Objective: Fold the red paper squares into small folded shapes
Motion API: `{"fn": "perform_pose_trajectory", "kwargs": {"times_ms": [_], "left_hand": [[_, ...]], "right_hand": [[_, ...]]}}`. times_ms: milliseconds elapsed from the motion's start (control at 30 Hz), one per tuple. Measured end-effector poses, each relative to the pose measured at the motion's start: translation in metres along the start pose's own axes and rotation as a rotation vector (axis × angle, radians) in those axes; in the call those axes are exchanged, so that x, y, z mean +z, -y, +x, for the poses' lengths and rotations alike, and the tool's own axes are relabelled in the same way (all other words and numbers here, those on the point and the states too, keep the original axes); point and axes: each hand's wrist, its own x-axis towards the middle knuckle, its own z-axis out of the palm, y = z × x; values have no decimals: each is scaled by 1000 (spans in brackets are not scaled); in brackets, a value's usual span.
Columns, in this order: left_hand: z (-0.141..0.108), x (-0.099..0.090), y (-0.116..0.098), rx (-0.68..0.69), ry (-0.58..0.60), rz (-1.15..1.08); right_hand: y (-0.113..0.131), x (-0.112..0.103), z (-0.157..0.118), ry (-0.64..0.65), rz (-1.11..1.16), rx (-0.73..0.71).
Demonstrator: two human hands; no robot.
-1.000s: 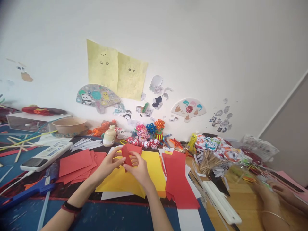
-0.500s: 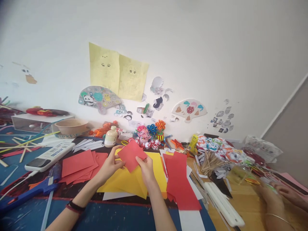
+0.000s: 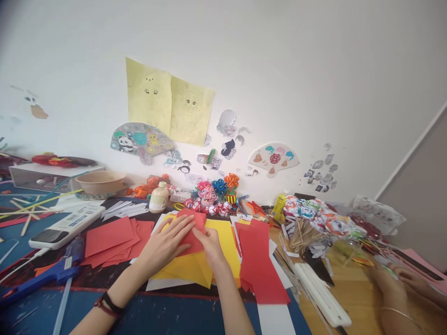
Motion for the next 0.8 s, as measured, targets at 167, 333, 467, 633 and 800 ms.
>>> {"fn": "perform_pose_trajectory", "kwargs": {"times_ms": [167,333,467,633,800], "left_hand": [[-2,3,6,-166,8,-94],[-1,0,5,-241,-10,-198],[2,-1,1,-298,7,-348],[1,3,1,-375,-4,-469],[2,3,-2,-446,118,-581]], "right_hand": [[3,-1,-1,122,54,5],[4,1,-3,110,59,-42],[5,3,-3,127,-25,-91],[6,5,1,-100,-303,-254],[5,3,1,-51,-429,-342]]}}
